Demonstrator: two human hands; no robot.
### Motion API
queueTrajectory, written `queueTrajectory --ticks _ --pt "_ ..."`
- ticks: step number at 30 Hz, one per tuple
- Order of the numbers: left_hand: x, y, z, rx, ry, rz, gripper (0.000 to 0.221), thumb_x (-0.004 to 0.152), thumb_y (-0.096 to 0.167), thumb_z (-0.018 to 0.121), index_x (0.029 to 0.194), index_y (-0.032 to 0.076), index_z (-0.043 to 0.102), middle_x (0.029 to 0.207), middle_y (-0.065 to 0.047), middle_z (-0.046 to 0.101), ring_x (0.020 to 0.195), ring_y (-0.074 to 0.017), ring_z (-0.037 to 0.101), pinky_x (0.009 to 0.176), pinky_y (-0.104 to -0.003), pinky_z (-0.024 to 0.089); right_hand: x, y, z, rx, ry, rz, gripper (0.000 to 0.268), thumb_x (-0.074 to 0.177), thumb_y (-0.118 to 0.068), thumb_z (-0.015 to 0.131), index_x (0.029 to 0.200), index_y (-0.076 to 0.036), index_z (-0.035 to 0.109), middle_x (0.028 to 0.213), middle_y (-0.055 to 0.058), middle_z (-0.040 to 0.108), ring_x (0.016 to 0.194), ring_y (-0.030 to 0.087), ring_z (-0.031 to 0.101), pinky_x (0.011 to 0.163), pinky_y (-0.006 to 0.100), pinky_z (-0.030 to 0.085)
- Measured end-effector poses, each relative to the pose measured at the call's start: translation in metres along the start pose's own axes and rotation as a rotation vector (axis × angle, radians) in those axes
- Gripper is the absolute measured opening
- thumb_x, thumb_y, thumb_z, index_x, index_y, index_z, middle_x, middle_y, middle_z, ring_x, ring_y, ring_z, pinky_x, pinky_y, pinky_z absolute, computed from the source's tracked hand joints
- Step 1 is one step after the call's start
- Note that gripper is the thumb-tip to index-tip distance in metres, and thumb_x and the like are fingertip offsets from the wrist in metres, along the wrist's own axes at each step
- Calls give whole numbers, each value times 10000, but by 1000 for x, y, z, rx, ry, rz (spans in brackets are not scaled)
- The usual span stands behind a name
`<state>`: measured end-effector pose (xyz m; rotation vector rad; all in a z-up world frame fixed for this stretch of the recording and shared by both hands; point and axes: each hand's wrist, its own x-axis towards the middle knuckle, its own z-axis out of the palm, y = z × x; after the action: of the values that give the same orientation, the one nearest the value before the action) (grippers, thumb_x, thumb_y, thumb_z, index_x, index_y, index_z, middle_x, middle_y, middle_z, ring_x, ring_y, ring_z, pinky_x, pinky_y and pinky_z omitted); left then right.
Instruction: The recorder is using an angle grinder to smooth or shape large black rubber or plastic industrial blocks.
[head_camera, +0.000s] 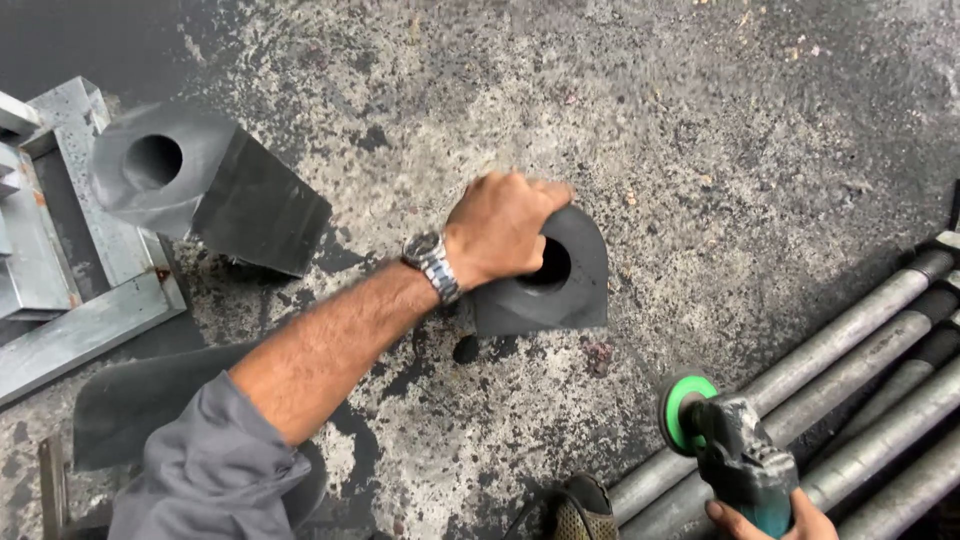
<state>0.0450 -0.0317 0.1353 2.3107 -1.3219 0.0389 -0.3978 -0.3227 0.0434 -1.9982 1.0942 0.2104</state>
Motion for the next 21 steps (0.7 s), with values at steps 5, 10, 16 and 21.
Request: queueTrajectory --ticks 5,10,16,21 --pt "-15 -9 -19 73 -71 -114 353 755 82 683 1099 18 729 658 -97 707 502 -166 656 445 -298 548 -9 -11 1 64 115 -130 728 615 -100 847 1322 -51 678 1030 128 775 951 216 733 895 357 544" --pt "-13 -58 -11 125 153 -218 507 754 185 753 1223 -1 698 795 -130 720 523 -205 647 426 -325 531 -5 -2 4 -42 122 -32 660 627 -78 905 1260 -19 725 939 175 795 879 246 749 907 383 554" --pt "-21 -103 11 167 369 -251 609 800 241 724 1348 4 609 1232 -169 671 998 -287 670 861 -433 536 0 -51 13 20 -9 -122 674 599 -83 917 1240 -31 714 994 132 812 952 197 743 898 355 521" --pt "-51 -57 -3 160 362 18 602 828 501 725 1174 20 614 1179 -189 630 1117 -335 619 1047 -500 405 1 -62 29 57 38 -121 727 593 -99 903 1286 -28 694 955 125 808 878 202 754 863 346 555"
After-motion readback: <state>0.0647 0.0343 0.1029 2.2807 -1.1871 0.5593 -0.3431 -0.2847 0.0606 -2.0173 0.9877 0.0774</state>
